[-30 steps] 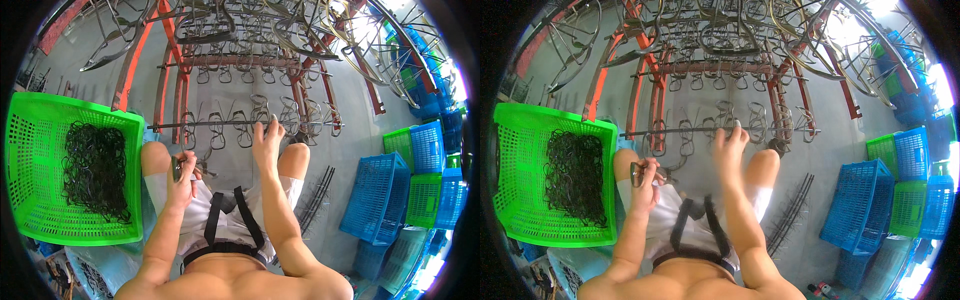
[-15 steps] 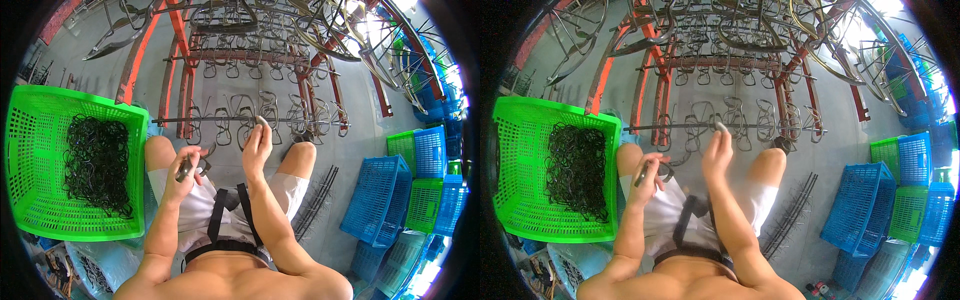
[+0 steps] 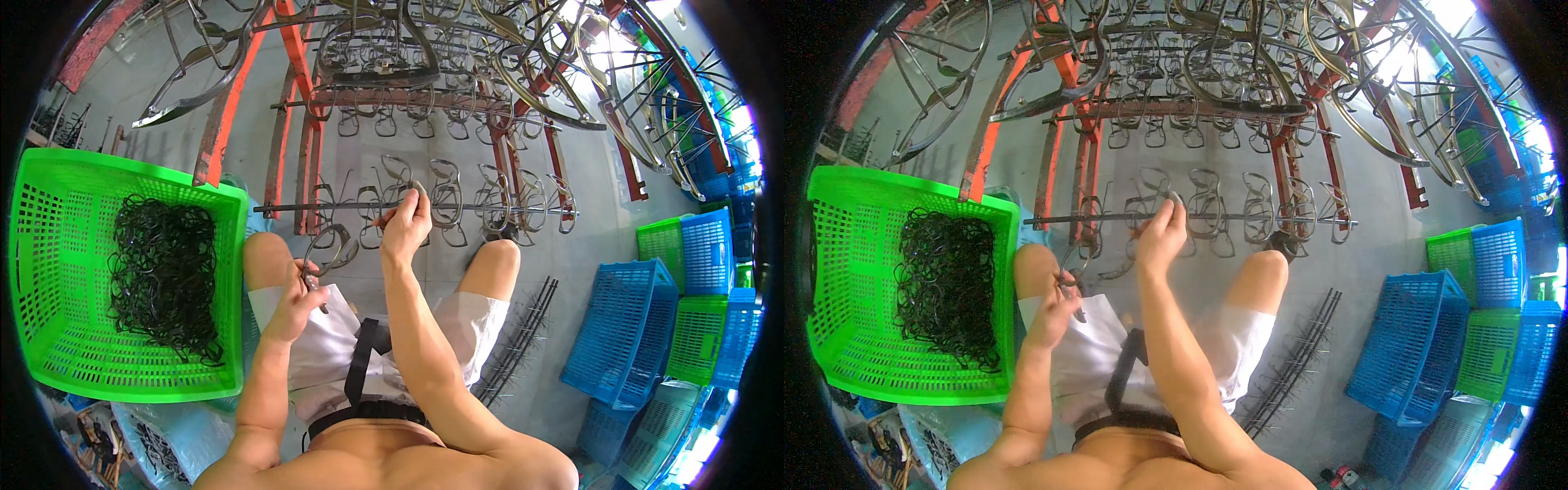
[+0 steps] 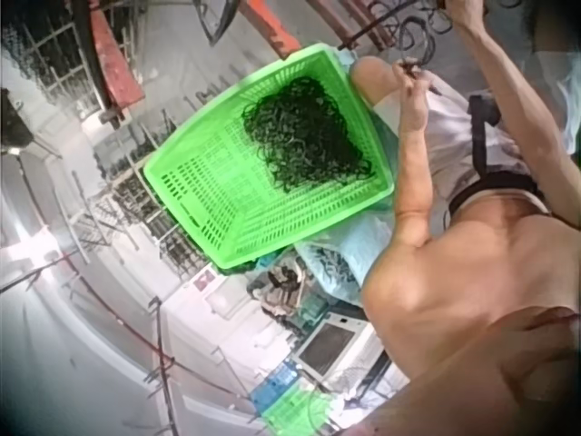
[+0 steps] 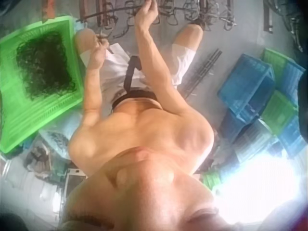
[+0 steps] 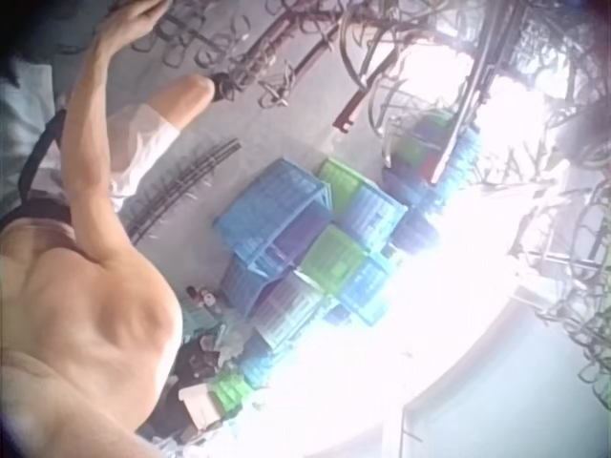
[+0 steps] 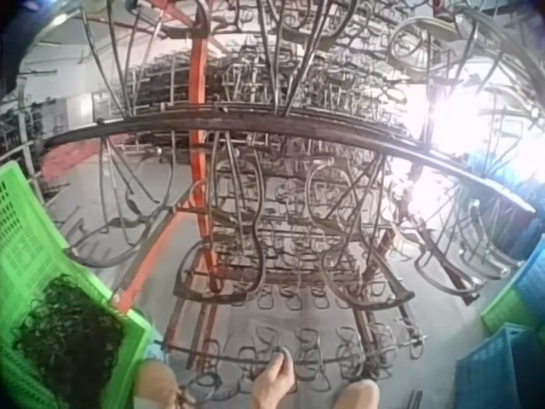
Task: The person repeatedly picks small black metal hooks from a green basket and attaches them to a horizontal metal rod on a red rack. The person works continuously, handling one hook at a time and securing it to the rod.
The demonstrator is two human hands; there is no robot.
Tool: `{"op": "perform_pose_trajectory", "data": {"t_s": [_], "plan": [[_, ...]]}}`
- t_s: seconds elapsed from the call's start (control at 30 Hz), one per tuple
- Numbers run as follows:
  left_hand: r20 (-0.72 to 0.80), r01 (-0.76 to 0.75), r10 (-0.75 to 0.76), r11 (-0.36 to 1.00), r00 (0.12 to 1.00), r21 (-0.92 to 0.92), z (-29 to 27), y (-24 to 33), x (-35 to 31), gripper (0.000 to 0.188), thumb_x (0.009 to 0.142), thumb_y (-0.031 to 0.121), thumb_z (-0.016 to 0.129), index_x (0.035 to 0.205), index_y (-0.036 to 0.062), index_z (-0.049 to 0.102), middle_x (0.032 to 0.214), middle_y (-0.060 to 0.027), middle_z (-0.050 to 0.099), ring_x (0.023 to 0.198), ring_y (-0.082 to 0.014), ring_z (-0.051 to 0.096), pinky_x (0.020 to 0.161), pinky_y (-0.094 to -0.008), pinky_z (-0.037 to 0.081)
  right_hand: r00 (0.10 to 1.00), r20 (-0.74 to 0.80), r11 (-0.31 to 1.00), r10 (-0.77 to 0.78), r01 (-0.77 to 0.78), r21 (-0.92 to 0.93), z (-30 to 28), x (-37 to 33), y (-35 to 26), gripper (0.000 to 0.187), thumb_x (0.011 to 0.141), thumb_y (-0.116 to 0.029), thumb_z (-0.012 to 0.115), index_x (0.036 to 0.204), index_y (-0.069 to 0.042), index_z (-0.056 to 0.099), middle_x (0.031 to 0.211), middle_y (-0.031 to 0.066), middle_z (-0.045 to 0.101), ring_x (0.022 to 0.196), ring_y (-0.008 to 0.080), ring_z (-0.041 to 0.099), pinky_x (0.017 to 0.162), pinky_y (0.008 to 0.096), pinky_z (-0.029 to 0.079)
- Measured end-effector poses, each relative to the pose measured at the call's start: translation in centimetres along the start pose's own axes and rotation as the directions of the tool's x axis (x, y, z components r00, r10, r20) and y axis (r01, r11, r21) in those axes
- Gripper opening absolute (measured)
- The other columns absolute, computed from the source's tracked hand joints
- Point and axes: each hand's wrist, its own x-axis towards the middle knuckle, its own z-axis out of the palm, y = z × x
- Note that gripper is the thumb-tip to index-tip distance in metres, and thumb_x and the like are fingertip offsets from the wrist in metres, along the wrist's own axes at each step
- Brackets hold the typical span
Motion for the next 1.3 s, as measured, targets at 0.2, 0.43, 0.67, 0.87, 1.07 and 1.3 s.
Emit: {"op": "perform_pose_trajectory", "data": {"t_s": [0.2, 0.43, 0.67, 0.87, 1.07, 1.3], "plan": [[-0.142, -0.03, -0.035, 0.903, 0.989, -0.429, -0.2, 0.1, 1.3, 0.016, 0.09, 0.015, 0.049, 0.101, 0.0042, 0.045, 0.082, -0.0003, 0.041, 0.07, -0.0106, 0.04, 0.069, -0.0246, 0.035, 0.998, 0.052, 0.999, 0.024, -0.022, -0.041, 0.2, -0.2, 0.4, 0.022, 0.095, -0.023, 0.045, 0.092, -0.003, 0.052, 0.054, -0.0017, 0.042, 0.043, 0.0072, 0.041, 0.038, 0.025, 0.04], [-0.259, -0.146, 0.032, 0.89, 0.965, -0.432, -0.4, 1.1, 1.6, 0.012, 0.091, 0.016, 0.052, 0.096, 0.005, 0.052, 0.075, 0.001, 0.048, 0.068, -0.0102, 0.047, 0.061, -0.0254, 0.04, 0.99, 0.121, 0.904, -0.074, 0.117, -0.411, 1.1, -1.5, 0.3, 0.035, 0.094, -0.02, 0.048, 0.123, -0.001, 0.05, 0.063, 0.0026, 0.05, 0.046, 0.0089, 0.044, 0.041, 0.0275, 0.042], [-0.294, -0.124, 0.023, 0.936, 0.956, -0.33, -0.2, 1.0, 1.7, 0.014, 0.09, 0.016, 0.055, 0.096, 0.0036, 0.056, 0.071, 0.0004, 0.051, 0.061, -0.0088, 0.048, 0.055, -0.0232, 0.04, 0.988, 0.106, 0.88, -0.112, 0.149, -0.451, -0.7, 0.7, 1.3, 0.028, 0.093, -0.02, 0.049, 0.11, 0.001, 0.056, 0.058, 0.0034, 0.046, 0.049, 0.0089, 0.042, 0.043, 0.0288, 0.042], [-0.261, -0.128, 0.19, 0.963, 0.946, 0.236, -0.8, 2.0, 1.2, 0.017, 0.087, 0.016, 0.059, 0.093, 0.0001, 0.063, 0.069, -0.0007, 0.055, 0.057, -0.0094, 0.047, 0.052, -0.0228, 0.038, 0.887, 0.337, 0.556, -0.316, 0.461, -0.691, -2.7, -0.8, -1.1, 0.043, 0.088, -0.022, 0.055, 0.123, 0.002, 0.045, 0.088, 0.016, 0.054, 0.078, 0.0238, 0.056, 0.069, 0.0365, 0.047], [0.342, -0.297, 0.113, 0.778, 0.933, 0.553, -2.4, 5.1, 1.8, 0.014, 0.079, 0.012, 0.068, 0.08, -0.0014, 0.063, 0.073, -0.0068, 0.059, 0.062, -0.0145, 0.054, 0.056, -0.0257, 0.042, 0.313, 0.947, 0.511, -0.069, 0.827, -0.236, -2.2, -5.4, -7.3, 0.031, 0.083, -0.015, 0.062, 0.109, -0.002, 0.056, 0.094, 0.0173, 0.056, 0.084, 0.0283, 0.055, 0.071, 0.0371, 0.045], [-0.348, -0.16, 0.298, 0.914, 0.889, 0.374, -2.9, 2.7, 7.8, 0.019, 0.086, 0.02, 0.06, 0.097, 0.005, 0.06, 0.078, -0.0009, 0.06, 0.067, -0.0072, 0.055, 0.058, -0.0214, 0.043, 0.882, 0.471, 0.92, 0.028, 0.162, -0.357, -1.0, -3.3, -1.3, 0.02, 0.091, -0.018, 0.051, 0.087, 0.001, 0.051, 0.058, 0.0049, 0.053, 0.048, 0.0103, 0.048, 0.046, 0.0276, 0.041]]}}
